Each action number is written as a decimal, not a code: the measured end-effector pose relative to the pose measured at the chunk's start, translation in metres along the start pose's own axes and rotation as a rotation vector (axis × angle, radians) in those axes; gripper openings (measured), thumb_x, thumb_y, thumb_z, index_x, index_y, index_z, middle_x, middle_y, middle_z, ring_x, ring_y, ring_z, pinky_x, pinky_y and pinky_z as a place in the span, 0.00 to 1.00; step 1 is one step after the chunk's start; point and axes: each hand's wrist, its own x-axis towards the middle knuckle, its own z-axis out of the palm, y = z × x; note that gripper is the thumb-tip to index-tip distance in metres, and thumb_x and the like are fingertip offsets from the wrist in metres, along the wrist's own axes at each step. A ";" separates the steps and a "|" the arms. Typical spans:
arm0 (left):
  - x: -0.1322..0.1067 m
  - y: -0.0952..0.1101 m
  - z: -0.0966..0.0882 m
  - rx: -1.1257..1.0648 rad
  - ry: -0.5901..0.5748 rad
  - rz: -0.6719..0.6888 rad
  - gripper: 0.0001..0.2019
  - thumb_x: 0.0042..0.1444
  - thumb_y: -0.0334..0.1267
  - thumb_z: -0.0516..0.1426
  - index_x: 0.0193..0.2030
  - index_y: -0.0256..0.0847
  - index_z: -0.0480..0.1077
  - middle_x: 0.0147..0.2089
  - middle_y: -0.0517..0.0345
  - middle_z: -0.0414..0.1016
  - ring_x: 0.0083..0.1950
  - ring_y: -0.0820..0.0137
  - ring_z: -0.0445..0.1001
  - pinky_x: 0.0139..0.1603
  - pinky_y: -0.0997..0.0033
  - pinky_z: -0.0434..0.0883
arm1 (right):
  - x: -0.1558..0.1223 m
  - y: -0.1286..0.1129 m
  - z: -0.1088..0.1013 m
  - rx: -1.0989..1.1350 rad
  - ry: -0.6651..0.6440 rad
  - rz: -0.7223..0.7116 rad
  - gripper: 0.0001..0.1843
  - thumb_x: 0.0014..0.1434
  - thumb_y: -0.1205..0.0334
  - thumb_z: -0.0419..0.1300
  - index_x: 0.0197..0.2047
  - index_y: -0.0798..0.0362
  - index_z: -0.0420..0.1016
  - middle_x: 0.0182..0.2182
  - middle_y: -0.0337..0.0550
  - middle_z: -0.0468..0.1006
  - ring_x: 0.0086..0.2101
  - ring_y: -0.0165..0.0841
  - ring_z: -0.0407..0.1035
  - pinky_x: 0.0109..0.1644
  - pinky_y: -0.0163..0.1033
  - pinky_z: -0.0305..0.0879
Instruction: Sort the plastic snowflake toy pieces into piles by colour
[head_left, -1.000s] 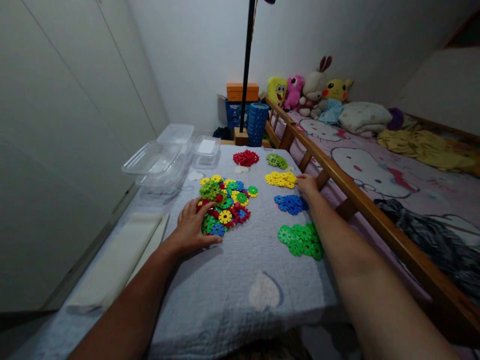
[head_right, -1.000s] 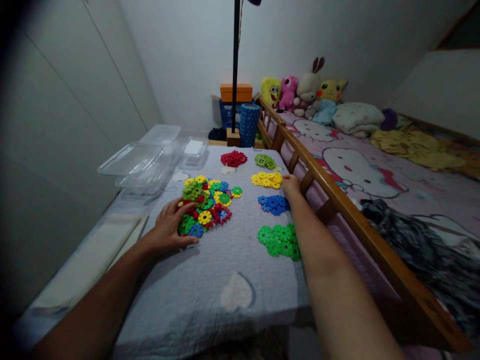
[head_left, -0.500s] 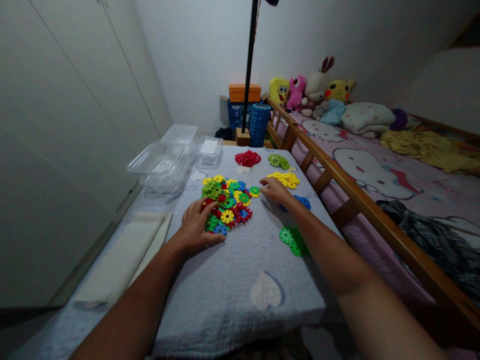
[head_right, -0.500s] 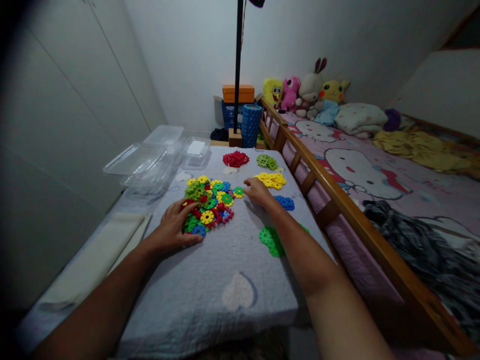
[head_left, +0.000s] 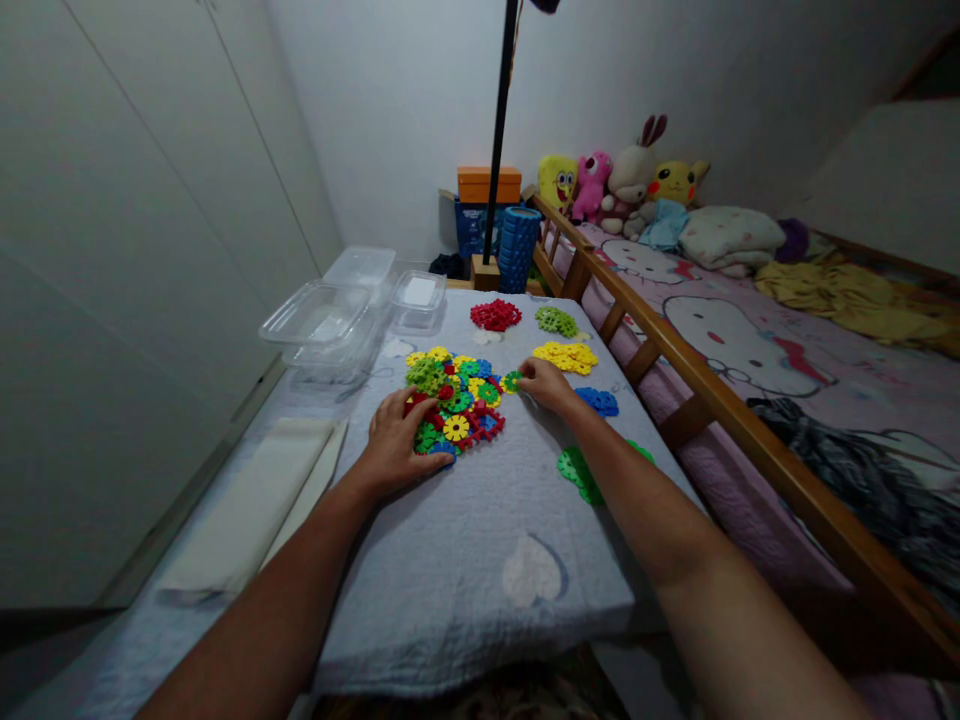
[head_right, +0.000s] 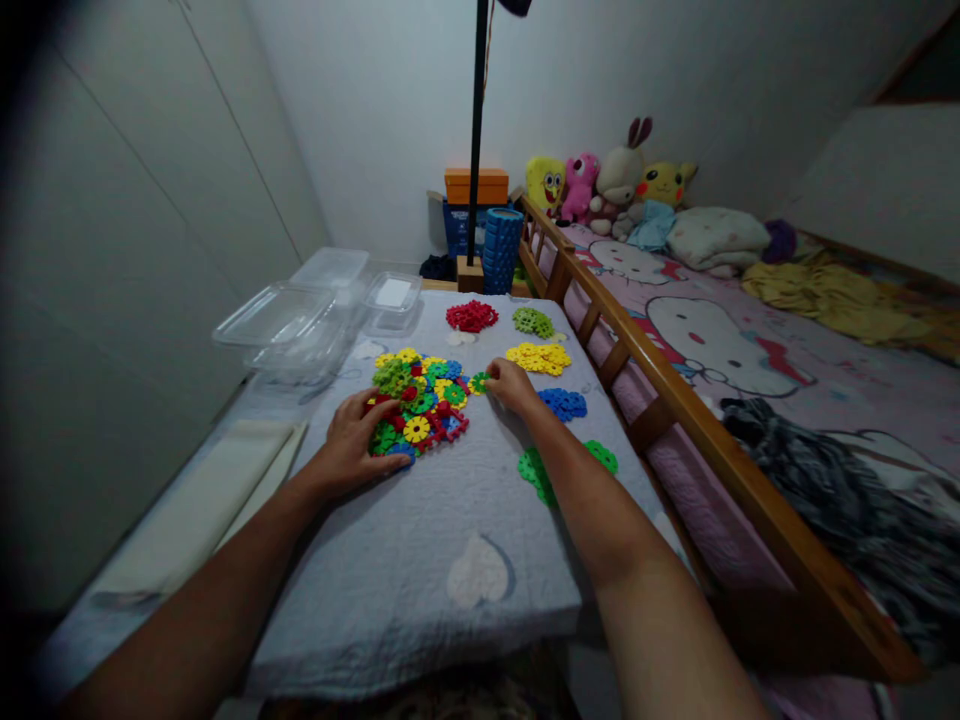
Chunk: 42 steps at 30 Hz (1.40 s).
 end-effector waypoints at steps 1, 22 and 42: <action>0.000 0.000 -0.001 0.002 -0.001 -0.003 0.42 0.47 0.57 0.68 0.67 0.47 0.65 0.73 0.43 0.52 0.74 0.43 0.52 0.74 0.39 0.54 | -0.004 0.001 -0.004 0.071 -0.003 0.010 0.03 0.52 0.69 0.62 0.33 0.54 0.74 0.30 0.37 0.74 0.32 0.30 0.66 0.38 0.35 0.59; 0.000 -0.002 -0.002 0.032 -0.067 0.050 0.47 0.43 0.61 0.69 0.69 0.47 0.64 0.75 0.42 0.51 0.74 0.40 0.52 0.73 0.38 0.55 | -0.161 0.061 -0.115 0.253 -0.330 0.171 0.12 0.49 0.56 0.64 0.35 0.55 0.80 0.28 0.40 0.77 0.28 0.31 0.68 0.31 0.35 0.61; 0.002 0.000 -0.003 0.006 -0.008 0.060 0.38 0.50 0.56 0.65 0.66 0.45 0.67 0.70 0.43 0.59 0.71 0.44 0.57 0.73 0.40 0.56 | -0.142 0.010 -0.075 0.098 -0.042 -0.031 0.10 0.59 0.62 0.59 0.41 0.53 0.80 0.38 0.44 0.81 0.37 0.35 0.72 0.43 0.38 0.65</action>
